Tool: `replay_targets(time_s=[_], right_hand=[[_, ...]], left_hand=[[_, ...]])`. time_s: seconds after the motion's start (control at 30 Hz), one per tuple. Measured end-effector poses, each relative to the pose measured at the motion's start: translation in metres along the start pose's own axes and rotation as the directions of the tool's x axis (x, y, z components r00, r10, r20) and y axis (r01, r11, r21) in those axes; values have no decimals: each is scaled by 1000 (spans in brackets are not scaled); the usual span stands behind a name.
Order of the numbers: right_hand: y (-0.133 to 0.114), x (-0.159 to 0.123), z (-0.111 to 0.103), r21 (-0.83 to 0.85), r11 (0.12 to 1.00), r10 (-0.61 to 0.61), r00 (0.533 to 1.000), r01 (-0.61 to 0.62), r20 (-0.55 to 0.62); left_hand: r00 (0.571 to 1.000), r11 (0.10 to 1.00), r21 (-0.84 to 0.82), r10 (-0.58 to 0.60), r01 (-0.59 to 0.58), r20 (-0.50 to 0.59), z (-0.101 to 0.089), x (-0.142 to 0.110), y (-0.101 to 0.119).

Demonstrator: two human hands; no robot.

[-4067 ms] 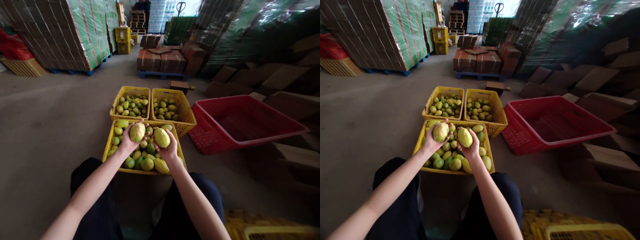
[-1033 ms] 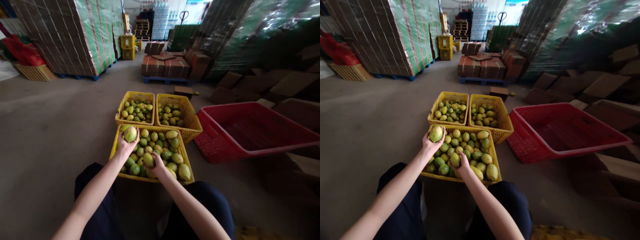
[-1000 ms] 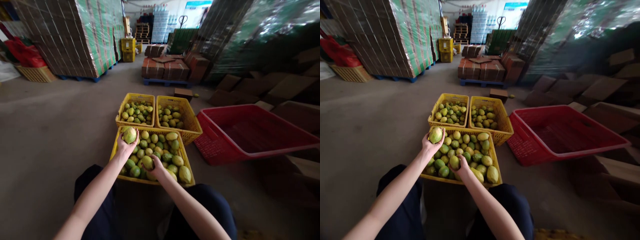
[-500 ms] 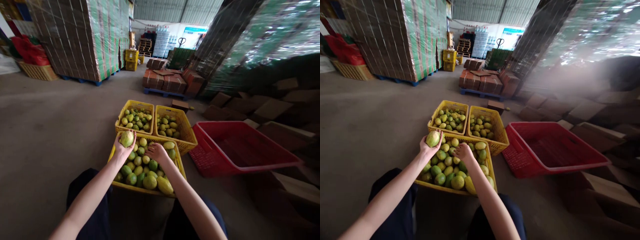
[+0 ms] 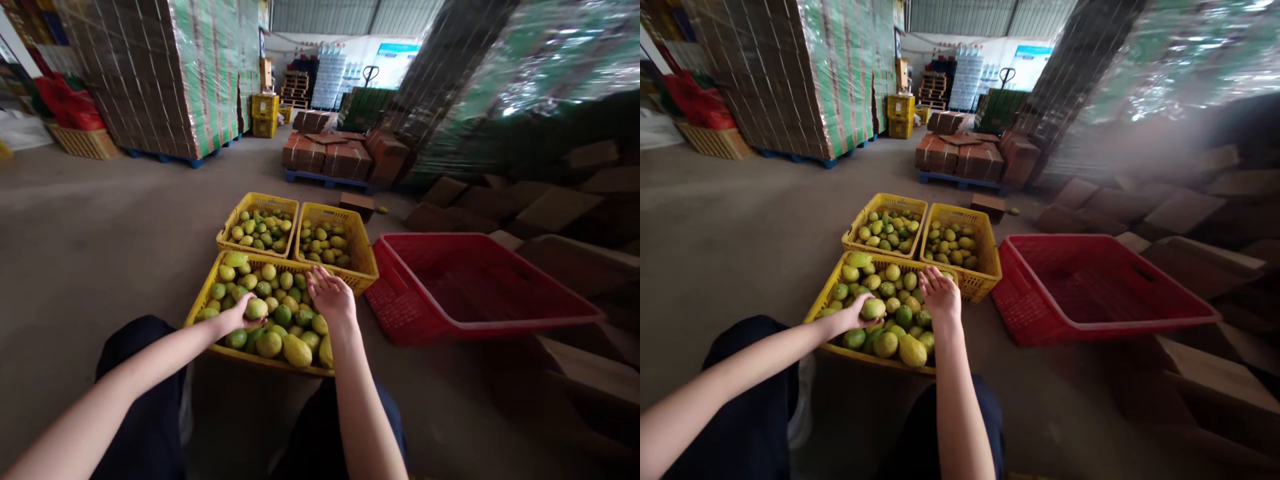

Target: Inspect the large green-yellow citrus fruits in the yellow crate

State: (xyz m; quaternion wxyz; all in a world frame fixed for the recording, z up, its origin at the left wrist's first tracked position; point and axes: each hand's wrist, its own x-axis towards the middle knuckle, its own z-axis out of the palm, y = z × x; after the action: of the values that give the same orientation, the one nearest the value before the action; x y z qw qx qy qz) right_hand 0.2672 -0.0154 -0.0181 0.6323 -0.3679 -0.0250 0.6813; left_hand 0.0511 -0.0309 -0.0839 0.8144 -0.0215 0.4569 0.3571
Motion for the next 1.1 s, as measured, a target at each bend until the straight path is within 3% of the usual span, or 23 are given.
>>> replay_targets(time_s=[0.07,0.13,0.23,0.3,0.33,0.37,0.43,0.47,0.63,0.73,0.83,0.97,1.1], right_hand=[[-11,-3,-3,41,998,-49,999,49,-7],[-19,-4,-8,72,995,-73,997,73,-14],[-26,-8,-14,121,990,-72,996,78,-52],[-30,-12,-16,170,982,-70,993,86,-99],[-32,-13,-16,195,976,-70,991,92,-117],[-34,-15,-17,215,972,-72,989,99,-126],[-38,-15,-19,241,964,-83,990,109,-116],[-39,-15,-21,248,962,-89,991,112,-103],[-34,-11,-25,247,961,-122,992,123,-19],[-28,-11,-23,229,967,-116,993,109,20],[-26,-13,-16,235,968,-92,996,89,2],[-27,-19,-6,253,966,-37,994,61,-98],[-32,-28,3,245,968,-22,986,62,-164]], left_hand=[[985,961,221,173,-166,-16,36,0,6],[919,795,504,393,-338,-5,93,0,26],[869,680,600,492,-421,53,179,7,61],[828,595,659,556,-461,77,209,16,74],[808,534,702,580,-471,101,212,21,76],[786,438,764,601,-473,142,207,25,74],[753,126,893,595,-431,279,176,31,62],[760,63,912,578,-404,297,154,33,54],[808,61,938,529,-340,258,41,40,13],[808,44,939,526,-340,268,2,49,-5],[793,-111,938,507,-329,338,-11,64,-16],[802,-388,888,432,-248,413,-2,87,-24],[811,-501,840,390,-210,435,8,99,-27]])
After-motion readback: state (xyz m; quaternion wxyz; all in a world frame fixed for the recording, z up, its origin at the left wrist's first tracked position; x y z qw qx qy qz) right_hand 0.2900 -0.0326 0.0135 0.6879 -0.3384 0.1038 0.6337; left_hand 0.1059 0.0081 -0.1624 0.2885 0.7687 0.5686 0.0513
